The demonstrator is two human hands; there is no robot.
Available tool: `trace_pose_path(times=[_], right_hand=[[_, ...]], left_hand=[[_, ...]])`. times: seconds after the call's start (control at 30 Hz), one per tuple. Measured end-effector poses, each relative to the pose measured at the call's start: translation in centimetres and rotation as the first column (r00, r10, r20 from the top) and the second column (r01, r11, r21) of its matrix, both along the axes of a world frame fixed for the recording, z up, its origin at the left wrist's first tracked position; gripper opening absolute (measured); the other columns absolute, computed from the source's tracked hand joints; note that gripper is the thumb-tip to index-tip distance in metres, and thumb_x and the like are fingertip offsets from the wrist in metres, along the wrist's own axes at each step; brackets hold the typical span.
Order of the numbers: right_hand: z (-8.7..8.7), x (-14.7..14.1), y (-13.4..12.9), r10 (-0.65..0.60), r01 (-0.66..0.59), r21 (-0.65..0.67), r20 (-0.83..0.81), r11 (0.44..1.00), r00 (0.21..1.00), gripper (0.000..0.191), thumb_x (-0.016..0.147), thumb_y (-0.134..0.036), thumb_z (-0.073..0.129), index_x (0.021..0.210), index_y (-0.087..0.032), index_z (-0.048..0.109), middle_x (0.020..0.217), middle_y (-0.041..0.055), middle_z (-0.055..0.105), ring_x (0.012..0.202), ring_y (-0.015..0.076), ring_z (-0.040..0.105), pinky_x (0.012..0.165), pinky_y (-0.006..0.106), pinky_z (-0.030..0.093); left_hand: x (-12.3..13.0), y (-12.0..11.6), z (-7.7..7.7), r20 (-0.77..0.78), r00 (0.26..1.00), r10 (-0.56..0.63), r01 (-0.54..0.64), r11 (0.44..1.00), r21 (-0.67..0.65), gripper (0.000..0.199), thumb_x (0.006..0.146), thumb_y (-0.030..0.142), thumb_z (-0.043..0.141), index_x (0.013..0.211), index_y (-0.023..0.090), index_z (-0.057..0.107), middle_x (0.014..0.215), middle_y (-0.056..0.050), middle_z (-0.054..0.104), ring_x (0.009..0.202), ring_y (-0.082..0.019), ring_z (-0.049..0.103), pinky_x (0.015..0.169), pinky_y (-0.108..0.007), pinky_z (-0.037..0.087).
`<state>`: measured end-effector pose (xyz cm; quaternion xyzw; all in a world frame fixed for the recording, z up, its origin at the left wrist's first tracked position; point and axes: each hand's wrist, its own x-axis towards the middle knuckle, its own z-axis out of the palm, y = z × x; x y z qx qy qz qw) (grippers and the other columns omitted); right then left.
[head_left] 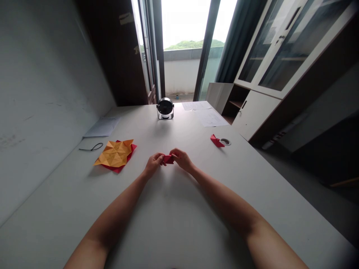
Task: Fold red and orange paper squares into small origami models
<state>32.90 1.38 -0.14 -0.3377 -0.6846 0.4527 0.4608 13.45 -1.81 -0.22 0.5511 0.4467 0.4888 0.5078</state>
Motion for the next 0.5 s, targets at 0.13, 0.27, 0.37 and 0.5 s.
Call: trace_pose_path(times=[0.13,0.27,0.37,0.5], right_hand=[[0.02,0.04,0.09,-0.012,0.012,0.022,0.022,1.0,1.0,0.014,0.084,-0.029,0.057,0.081,-0.018,0.065,0.068,0.0005,0.06,0.062,0.0137,0.052,0.059,0.026,0.043],[0.42,0.06,-0.12,-0.017,0.016,0.008,0.031,1.0,0.999,0.015,0.081,-0.025,0.053,0.078,-0.017,0.066,0.068,0.0012,0.061,0.063,0.0138,0.052,0.061,0.026,0.043],[0.67,0.03,-0.3,0.025,-0.025,-0.016,-0.004,1.0,1.0,0.016,0.082,-0.028,0.054,0.082,-0.017,0.065,0.073,0.0017,0.064,0.066,0.014,0.055,0.062,0.026,0.045],[0.15,-0.14,-0.06,0.059,-0.058,-0.029,0.042,0.998,0.997,0.025,0.082,-0.035,0.063,0.101,-0.019,0.063,0.07,0.0008,0.064,0.063,0.0143,0.056,0.06,0.026,0.045]], left_hand=[[0.06,-0.02,-0.13,-0.015,1.0,0.009,-0.008,1.0,0.012,0.031,0.082,0.04,0.064,0.095,0.012,0.066,0.073,-0.004,0.067,0.061,-0.014,0.061,0.06,-0.025,0.044],[0.29,-0.17,-0.09,-0.024,1.0,0.017,-0.016,1.0,0.014,0.029,0.079,0.039,0.067,0.094,0.013,0.066,0.073,-0.003,0.068,0.064,-0.014,0.061,0.06,-0.025,0.046],[0.33,-0.26,-0.18,-0.015,0.999,0.043,-0.042,0.998,0.042,0.027,0.079,0.038,0.068,0.091,0.014,0.066,0.074,-0.003,0.068,0.065,-0.015,0.062,0.061,-0.026,0.048],[0.29,-0.44,-0.22,-0.035,0.997,0.072,-0.069,0.993,0.091,0.023,0.08,0.036,0.066,0.089,0.015,0.065,0.076,-0.003,0.067,0.067,-0.015,0.062,0.063,-0.026,0.05]])
